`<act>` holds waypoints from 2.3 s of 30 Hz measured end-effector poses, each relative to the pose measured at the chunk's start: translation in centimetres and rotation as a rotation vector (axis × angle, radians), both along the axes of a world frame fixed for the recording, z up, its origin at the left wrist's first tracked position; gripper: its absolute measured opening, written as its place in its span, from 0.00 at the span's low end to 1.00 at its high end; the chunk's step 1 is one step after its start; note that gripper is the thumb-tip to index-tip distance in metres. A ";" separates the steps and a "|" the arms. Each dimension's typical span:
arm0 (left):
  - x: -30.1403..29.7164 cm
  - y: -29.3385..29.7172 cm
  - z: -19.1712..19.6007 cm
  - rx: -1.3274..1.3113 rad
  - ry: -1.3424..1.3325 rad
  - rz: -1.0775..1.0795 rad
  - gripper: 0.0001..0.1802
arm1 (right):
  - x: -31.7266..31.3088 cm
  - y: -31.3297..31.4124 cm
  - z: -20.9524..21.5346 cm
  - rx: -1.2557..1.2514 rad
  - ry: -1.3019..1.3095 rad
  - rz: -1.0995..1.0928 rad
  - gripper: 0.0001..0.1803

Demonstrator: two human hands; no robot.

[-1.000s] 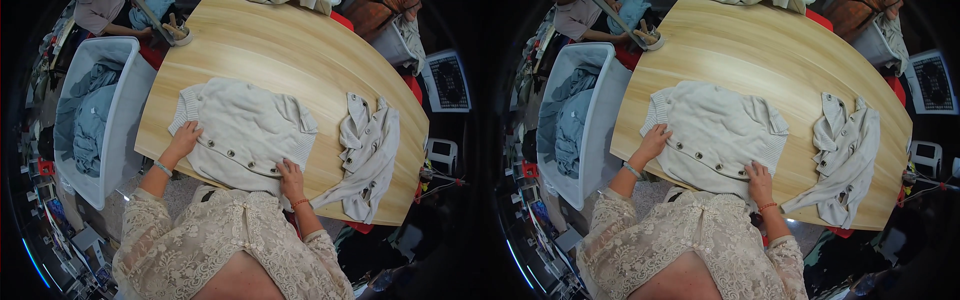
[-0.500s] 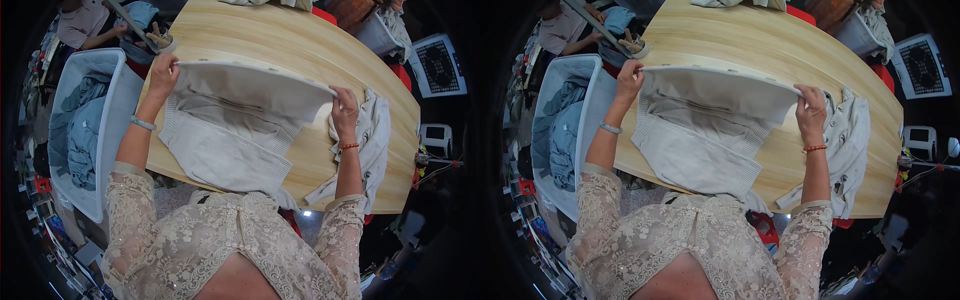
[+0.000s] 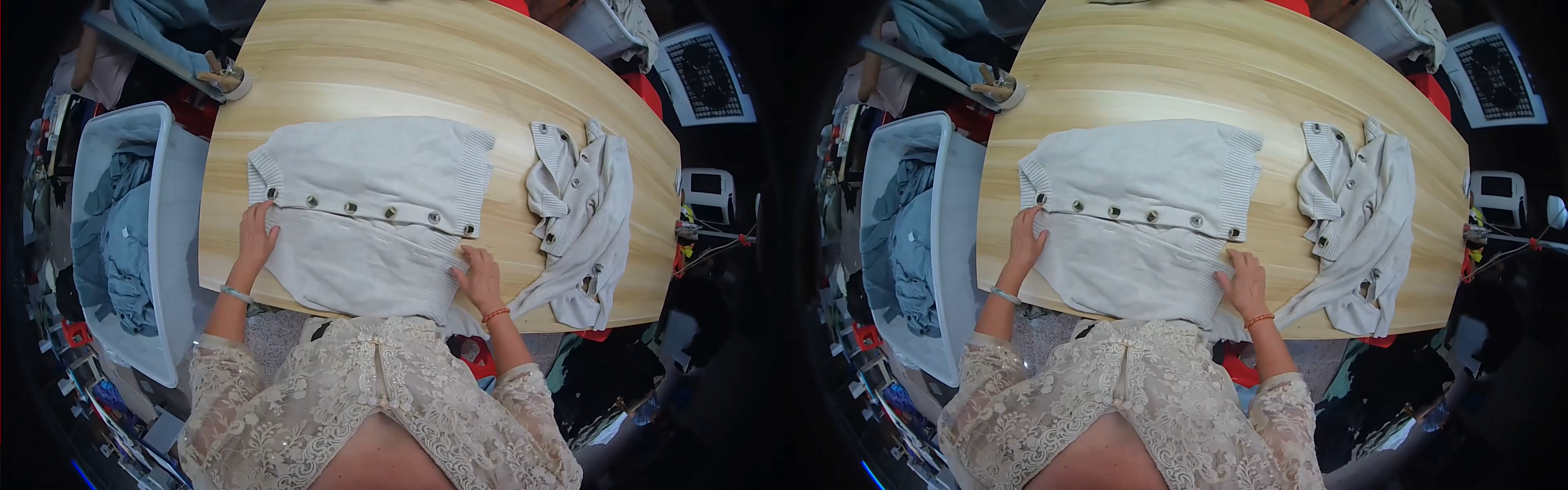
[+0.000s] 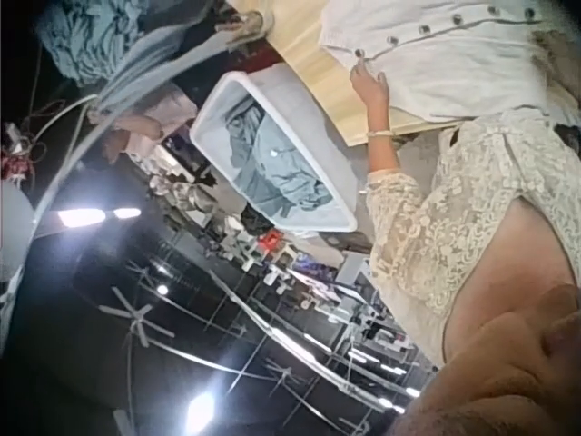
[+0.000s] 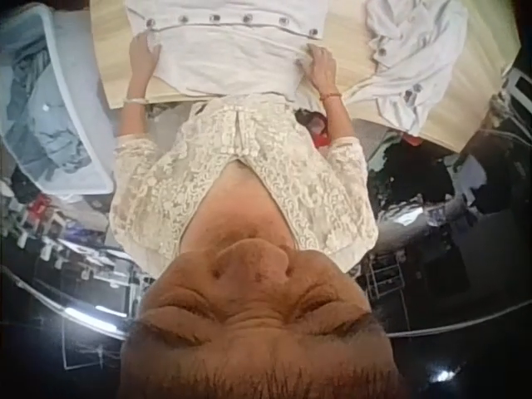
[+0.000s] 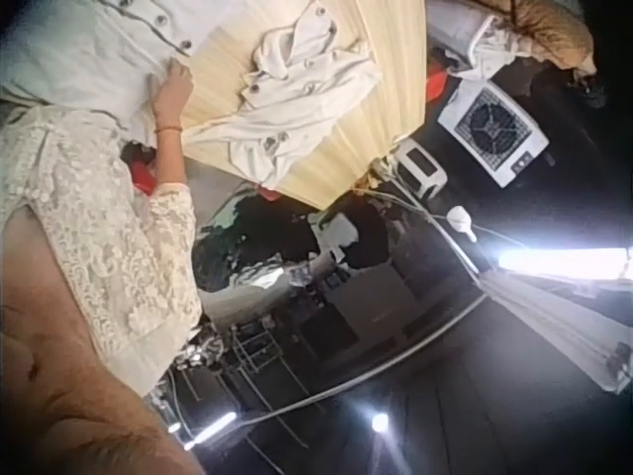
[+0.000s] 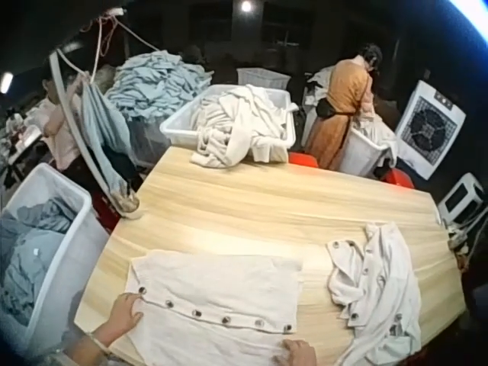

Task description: Trimming loose threads from a white knit sweater with scissors and inspecting it.

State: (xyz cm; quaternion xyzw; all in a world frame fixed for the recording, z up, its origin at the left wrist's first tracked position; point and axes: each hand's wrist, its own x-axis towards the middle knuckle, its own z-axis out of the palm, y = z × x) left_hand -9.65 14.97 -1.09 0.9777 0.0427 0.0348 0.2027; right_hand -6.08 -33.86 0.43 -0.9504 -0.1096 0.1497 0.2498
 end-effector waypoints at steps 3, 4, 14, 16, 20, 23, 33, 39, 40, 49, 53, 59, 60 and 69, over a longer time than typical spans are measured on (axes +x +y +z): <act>1.1 -0.1 -0.4 -0.028 0.108 0.109 0.32 | -2.9 0.0 -1.7 -0.012 0.035 -0.061 0.18; 1.3 0.2 -0.4 -0.036 0.165 0.172 0.31 | -2.9 -0.1 -1.8 -0.010 0.034 -0.061 0.18; -1.1 1.6 -3.6 -0.693 0.412 0.126 0.06 | 5.3 -8.1 3.5 0.072 -0.110 -0.117 0.06; -0.6 0.4 -2.5 -0.562 0.378 0.154 0.09 | 6.7 -6.9 3.5 -0.119 -0.254 -0.090 0.12; 0.0 -1.5 0.4 -0.385 0.145 0.255 0.13 | 7.7 2.4 3.7 0.129 -0.164 -0.115 0.18; 0.3 -2.1 1.1 -0.378 0.245 0.329 0.13 | 5.8 10.7 4.0 0.333 -0.059 0.104 0.18; -2.6 -3.7 1.0 -0.784 0.122 0.003 0.11 | 0.3 27.8 -0.6 0.619 0.380 0.314 0.18; -3.4 -1.4 -2.1 -0.848 0.086 0.154 0.09 | 1.2 30.3 0.5 0.535 0.500 0.226 0.14; -2.9 -1.0 -1.5 -0.803 0.181 0.197 0.08 | 1.1 30.5 -0.9 0.576 0.455 0.210 0.16; 2.8 2.2 0.7 -0.552 -0.084 -0.017 0.10 | 0.1 32.0 -0.9 0.517 0.149 0.245 0.08; 4.3 2.1 -1.3 -0.414 0.038 -0.058 0.09 | -0.8 32.0 -1.0 0.490 0.098 0.244 0.07; 4.0 2.0 -1.7 -0.885 0.461 0.032 0.07 | -0.4 32.7 -0.2 0.476 0.025 0.181 0.15; 3.7 1.9 -1.8 -1.086 0.502 0.074 0.08 | -0.3 32.8 -0.1 0.474 0.019 0.165 0.15; 3.8 2.8 -1.0 -1.196 0.678 0.236 0.07 | 0.9 33.2 0.9 0.361 0.070 0.238 0.20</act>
